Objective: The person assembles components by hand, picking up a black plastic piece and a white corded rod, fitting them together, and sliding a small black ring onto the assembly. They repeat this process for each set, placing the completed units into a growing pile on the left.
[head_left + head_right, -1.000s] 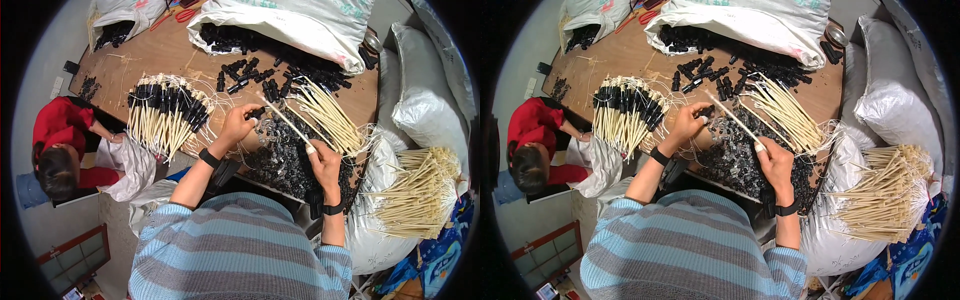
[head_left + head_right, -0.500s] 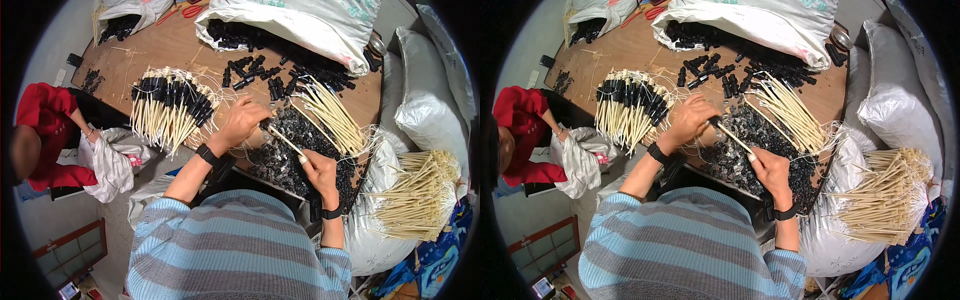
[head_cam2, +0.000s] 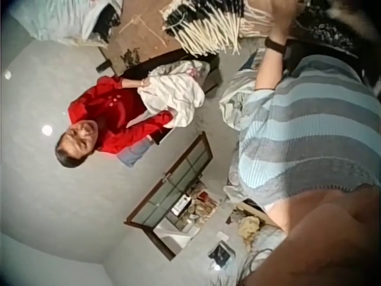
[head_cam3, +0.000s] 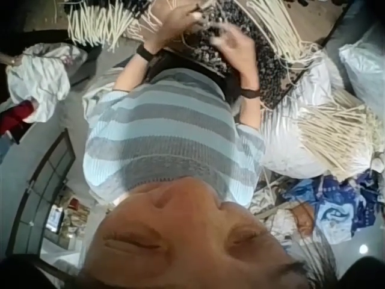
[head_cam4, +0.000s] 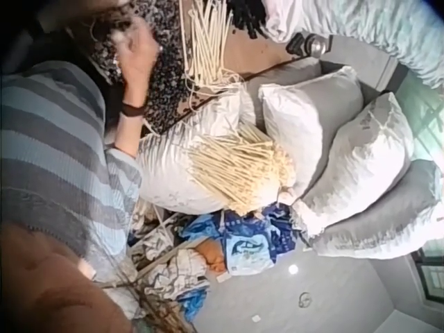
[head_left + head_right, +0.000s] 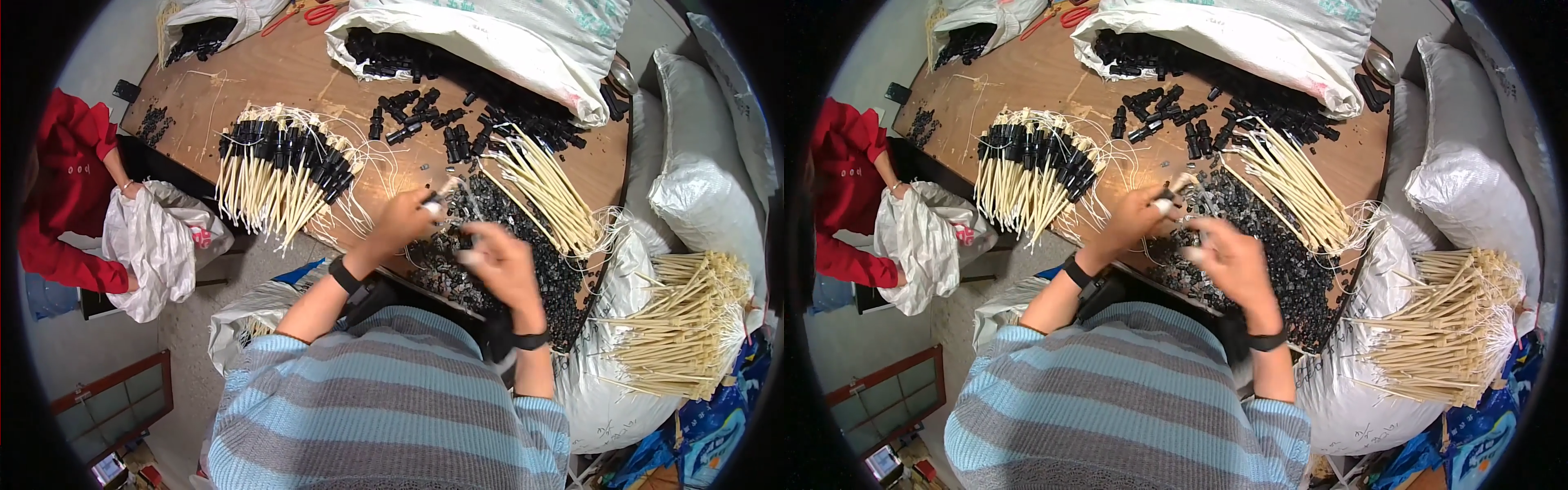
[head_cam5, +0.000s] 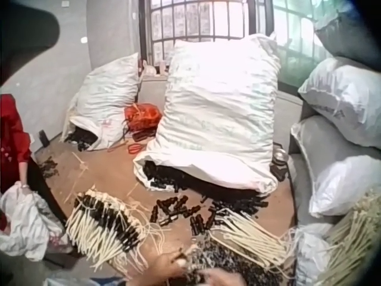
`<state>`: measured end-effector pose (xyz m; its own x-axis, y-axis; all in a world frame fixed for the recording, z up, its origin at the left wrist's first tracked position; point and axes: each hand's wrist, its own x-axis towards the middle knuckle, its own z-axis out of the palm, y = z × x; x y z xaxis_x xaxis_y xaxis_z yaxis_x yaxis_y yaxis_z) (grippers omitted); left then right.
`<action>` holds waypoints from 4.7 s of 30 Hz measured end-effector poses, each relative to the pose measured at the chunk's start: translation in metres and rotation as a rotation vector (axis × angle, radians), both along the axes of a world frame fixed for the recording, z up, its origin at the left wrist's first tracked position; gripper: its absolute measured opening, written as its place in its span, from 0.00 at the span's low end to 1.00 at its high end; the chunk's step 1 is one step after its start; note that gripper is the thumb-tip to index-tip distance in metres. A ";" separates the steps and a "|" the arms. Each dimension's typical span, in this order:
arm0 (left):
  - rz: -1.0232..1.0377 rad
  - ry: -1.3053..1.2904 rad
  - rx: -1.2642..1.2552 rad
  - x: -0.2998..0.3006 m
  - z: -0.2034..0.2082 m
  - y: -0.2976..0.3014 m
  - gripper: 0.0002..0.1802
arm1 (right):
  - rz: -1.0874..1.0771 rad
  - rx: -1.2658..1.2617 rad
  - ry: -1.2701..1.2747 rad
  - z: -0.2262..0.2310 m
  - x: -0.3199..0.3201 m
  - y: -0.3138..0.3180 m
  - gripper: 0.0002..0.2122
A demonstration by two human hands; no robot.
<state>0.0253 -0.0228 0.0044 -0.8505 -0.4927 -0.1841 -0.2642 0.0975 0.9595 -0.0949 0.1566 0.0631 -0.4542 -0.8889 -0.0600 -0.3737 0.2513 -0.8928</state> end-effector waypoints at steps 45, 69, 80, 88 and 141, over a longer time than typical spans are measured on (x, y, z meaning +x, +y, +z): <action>-0.227 0.043 -0.554 0.000 -0.001 0.017 0.23 | -0.120 -0.049 0.573 -0.039 0.011 -0.005 0.07; -0.036 0.448 -0.337 0.002 -0.005 0.023 0.03 | -0.095 -0.203 0.317 -0.047 0.021 -0.006 0.07; -0.180 0.629 -0.266 0.009 -0.004 0.011 0.03 | -0.018 -0.115 -0.077 -0.047 0.021 -0.009 0.07; 0.066 0.114 -0.334 -0.012 -0.018 -0.022 0.13 | -0.332 -0.085 -0.009 -0.052 0.020 -0.005 0.04; -0.282 0.056 -0.615 -0.022 0.017 0.019 0.21 | -0.056 0.004 0.799 -0.029 0.010 0.025 0.22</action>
